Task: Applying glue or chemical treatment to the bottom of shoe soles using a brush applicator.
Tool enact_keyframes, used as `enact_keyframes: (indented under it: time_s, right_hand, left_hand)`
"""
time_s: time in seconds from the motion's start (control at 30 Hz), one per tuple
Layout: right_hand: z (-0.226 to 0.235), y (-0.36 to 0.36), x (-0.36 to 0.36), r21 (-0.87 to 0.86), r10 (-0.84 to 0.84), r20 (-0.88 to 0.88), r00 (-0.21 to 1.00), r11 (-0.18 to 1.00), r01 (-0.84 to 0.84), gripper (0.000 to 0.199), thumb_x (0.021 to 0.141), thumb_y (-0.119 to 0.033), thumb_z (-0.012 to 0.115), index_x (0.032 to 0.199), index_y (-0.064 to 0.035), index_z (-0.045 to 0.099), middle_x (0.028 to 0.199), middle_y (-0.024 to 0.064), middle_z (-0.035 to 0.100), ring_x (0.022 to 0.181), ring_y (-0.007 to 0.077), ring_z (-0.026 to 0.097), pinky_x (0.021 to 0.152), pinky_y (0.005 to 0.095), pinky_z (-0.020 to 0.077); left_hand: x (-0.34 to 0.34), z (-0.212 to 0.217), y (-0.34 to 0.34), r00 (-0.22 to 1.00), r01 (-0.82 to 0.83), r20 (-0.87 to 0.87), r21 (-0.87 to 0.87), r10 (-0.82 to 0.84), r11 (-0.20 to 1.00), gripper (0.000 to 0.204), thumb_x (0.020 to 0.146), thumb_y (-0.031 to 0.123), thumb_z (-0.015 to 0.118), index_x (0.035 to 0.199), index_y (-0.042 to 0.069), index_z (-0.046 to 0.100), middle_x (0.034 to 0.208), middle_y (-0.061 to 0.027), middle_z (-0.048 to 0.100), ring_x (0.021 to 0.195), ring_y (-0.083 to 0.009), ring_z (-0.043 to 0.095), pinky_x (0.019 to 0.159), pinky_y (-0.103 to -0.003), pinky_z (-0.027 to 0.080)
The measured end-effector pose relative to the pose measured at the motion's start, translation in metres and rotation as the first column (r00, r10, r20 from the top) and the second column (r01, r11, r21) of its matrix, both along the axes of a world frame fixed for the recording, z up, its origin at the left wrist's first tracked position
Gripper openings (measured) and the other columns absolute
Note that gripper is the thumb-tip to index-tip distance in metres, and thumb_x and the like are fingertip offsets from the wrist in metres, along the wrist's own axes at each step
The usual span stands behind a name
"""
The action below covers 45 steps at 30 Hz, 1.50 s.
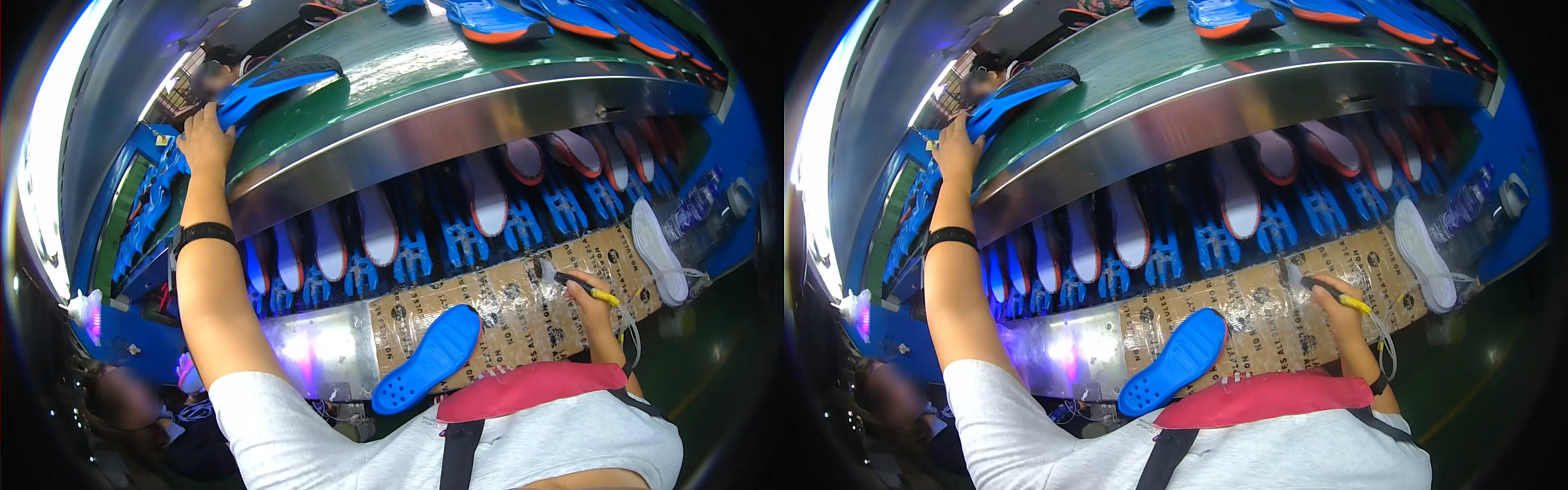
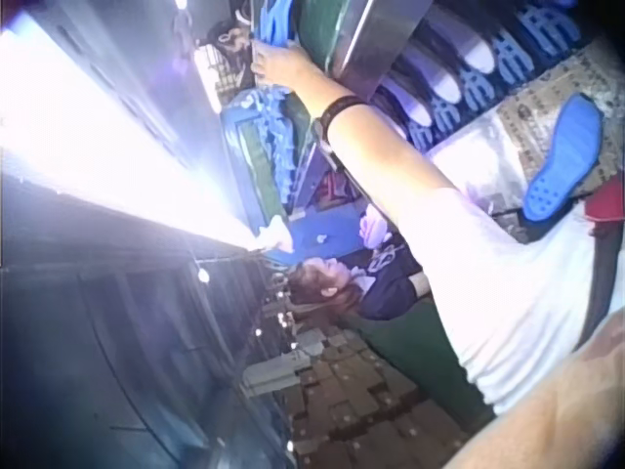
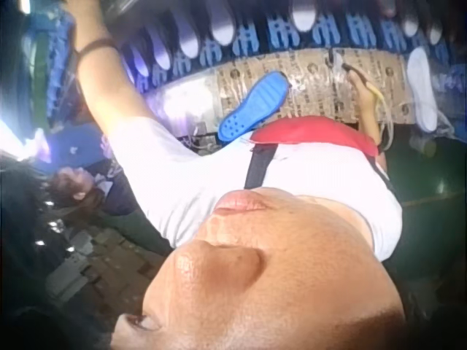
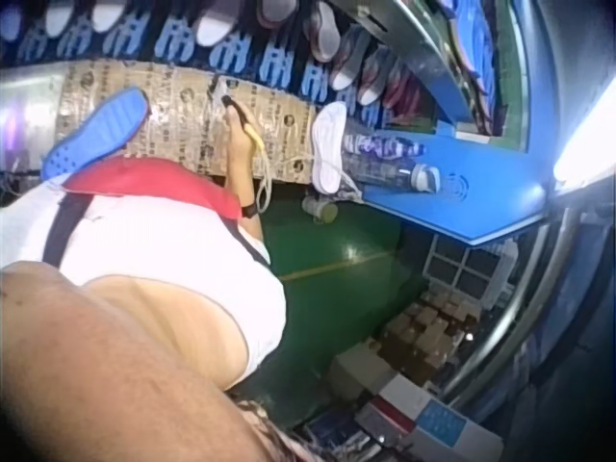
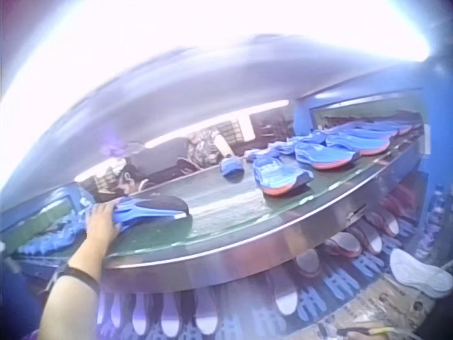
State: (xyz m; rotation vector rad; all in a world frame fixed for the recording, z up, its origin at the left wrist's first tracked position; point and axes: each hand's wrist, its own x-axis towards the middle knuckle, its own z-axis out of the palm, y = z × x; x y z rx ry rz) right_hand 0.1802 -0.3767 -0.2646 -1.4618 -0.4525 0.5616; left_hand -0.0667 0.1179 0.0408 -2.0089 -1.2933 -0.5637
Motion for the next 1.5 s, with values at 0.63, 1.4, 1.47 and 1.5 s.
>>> enact_keyframes:
  time_s: [0.63, 1.4, 1.47, 1.5]
  right_hand:
    - [-0.006, 0.035, 0.012, -0.041, 0.091, 0.003, 0.996, 0.995, -0.091, 0.026, 0.076, -0.008, 0.065, 0.099, 0.0037, 0.063, 0.082, 0.0067, 0.064, 0.069, 0.0106, 0.058, 0.064, 0.0221, 0.0454]
    - [0.039, 0.046, -0.019, -0.101, 0.052, 0.251, 0.967, 0.995, -0.028, 0.026, 0.077, -0.01, 0.063, 0.098, 0.0043, 0.062, 0.073, 0.0045, 0.061, 0.064, 0.0104, 0.056, 0.061, 0.0219, 0.0443]
    - [0.043, 0.048, -0.024, -0.092, 0.027, 0.264, 0.964, 0.996, -0.002, 0.026, 0.077, -0.011, 0.063, 0.098, 0.0041, 0.063, 0.072, 0.0045, 0.061, 0.064, 0.0105, 0.056, 0.061, 0.0217, 0.0442]
    - [0.045, 0.049, -0.025, -0.085, 0.006, 0.271, 0.963, 0.996, 0.018, 0.026, 0.077, -0.011, 0.063, 0.098, 0.0039, 0.063, 0.072, 0.0045, 0.061, 0.064, 0.0105, 0.056, 0.06, 0.0214, 0.044]
  left_hand:
    - [-0.07, 0.029, 0.093, 0.375, 0.389, 0.867, -0.469, 0.328, 0.793, 0.055, 0.08, 0.049, 0.05, 0.122, 0.013, 0.054, 0.104, -0.0096, 0.059, 0.091, -0.0261, 0.057, 0.085, -0.052, 0.038]
    - [-0.156, -0.008, 0.086, 0.936, -0.268, 0.135, -0.325, 0.325, 0.907, 0.074, 0.077, 0.042, 0.061, 0.139, 0.024, 0.025, 0.142, -0.0143, 0.028, 0.13, -0.0391, 0.025, 0.099, -0.057, 0.027]
    - [-0.152, -0.005, 0.094, 0.945, -0.257, 0.114, -0.322, 0.307, 0.911, 0.076, 0.076, 0.043, 0.062, 0.139, 0.026, 0.024, 0.142, -0.0148, 0.028, 0.129, -0.0398, 0.025, 0.099, -0.058, 0.027]
    - [-0.149, -0.003, 0.098, 0.95, -0.248, 0.1, -0.333, 0.296, 0.91, 0.079, 0.075, 0.047, 0.063, 0.14, 0.027, 0.022, 0.142, -0.0154, 0.028, 0.13, -0.0399, 0.025, 0.099, -0.058, 0.026]
